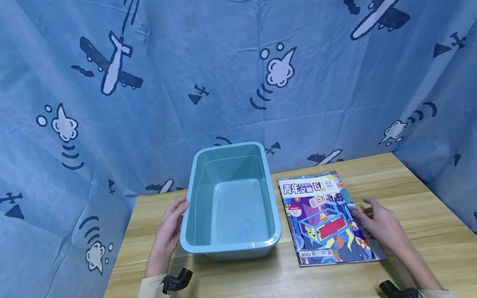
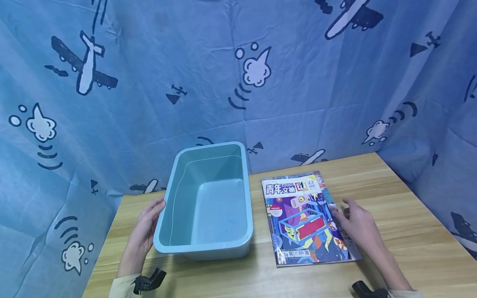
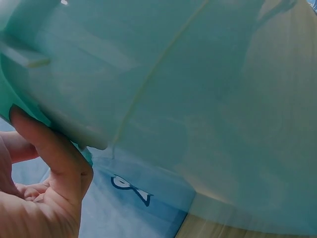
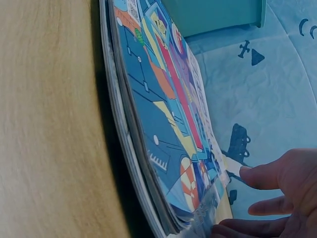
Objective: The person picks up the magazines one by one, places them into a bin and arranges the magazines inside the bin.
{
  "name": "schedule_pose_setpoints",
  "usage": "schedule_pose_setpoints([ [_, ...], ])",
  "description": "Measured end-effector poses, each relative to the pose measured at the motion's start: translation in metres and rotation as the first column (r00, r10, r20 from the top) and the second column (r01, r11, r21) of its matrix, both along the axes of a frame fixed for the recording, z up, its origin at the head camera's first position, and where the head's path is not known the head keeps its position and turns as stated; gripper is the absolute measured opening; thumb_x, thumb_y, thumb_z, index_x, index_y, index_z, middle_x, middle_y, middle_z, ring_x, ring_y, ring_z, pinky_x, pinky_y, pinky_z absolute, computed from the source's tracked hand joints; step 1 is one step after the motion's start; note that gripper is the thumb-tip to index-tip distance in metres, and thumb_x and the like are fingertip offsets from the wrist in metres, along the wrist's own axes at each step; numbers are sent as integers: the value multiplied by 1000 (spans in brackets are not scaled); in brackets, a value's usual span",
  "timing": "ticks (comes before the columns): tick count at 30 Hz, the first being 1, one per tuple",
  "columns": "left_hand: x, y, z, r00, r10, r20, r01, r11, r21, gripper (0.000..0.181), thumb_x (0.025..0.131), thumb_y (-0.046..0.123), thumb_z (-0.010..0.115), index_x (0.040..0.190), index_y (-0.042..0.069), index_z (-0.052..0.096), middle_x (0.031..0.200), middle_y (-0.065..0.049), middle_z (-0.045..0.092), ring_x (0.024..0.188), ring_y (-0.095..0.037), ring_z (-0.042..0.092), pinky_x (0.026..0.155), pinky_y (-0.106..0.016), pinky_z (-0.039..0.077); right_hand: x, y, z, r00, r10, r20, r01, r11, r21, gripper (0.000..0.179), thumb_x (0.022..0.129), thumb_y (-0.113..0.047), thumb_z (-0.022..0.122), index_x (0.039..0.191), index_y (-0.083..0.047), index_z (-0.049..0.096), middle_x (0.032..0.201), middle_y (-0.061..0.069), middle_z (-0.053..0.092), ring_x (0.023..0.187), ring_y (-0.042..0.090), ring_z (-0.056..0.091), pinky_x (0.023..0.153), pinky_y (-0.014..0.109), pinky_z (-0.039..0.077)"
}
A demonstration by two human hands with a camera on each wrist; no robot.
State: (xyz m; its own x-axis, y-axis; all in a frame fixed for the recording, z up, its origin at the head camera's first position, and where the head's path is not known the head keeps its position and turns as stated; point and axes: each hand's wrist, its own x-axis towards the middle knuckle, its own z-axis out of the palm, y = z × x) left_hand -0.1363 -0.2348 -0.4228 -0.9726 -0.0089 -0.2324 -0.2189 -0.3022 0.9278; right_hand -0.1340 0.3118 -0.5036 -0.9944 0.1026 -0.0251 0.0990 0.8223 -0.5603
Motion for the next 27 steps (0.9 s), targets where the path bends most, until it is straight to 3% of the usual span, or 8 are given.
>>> schedule_pose_setpoints([
  [9,-1,1,1,999,28,34,-28,1000,3,27,109,17,55,132,4,52,106,-6,71,86,-13,76,76,-24,64,0,0,-4,1000,-18,7,18,1000,-14,65,103,-30,64,134,23,41,118,48,57,104,61,62,77,68,57],
  [21,0,1,0,1000,14,4,-15,1000,20,23,109,16,54,129,4,53,104,-6,72,85,-12,76,77,-25,64,0,1,-8,1000,-7,-17,6,999,-39,62,102,-26,68,133,22,44,113,45,60,100,58,64,76,65,58],
  [27,0,2,0,1000,13,6,-14,1000,18,26,110,17,53,131,3,51,106,-6,72,88,-13,76,80,-27,64,-2,-1,-10,1000,10,3,-10,999,-37,71,99,-29,72,134,25,42,109,42,60,95,53,64,74,62,60],
])
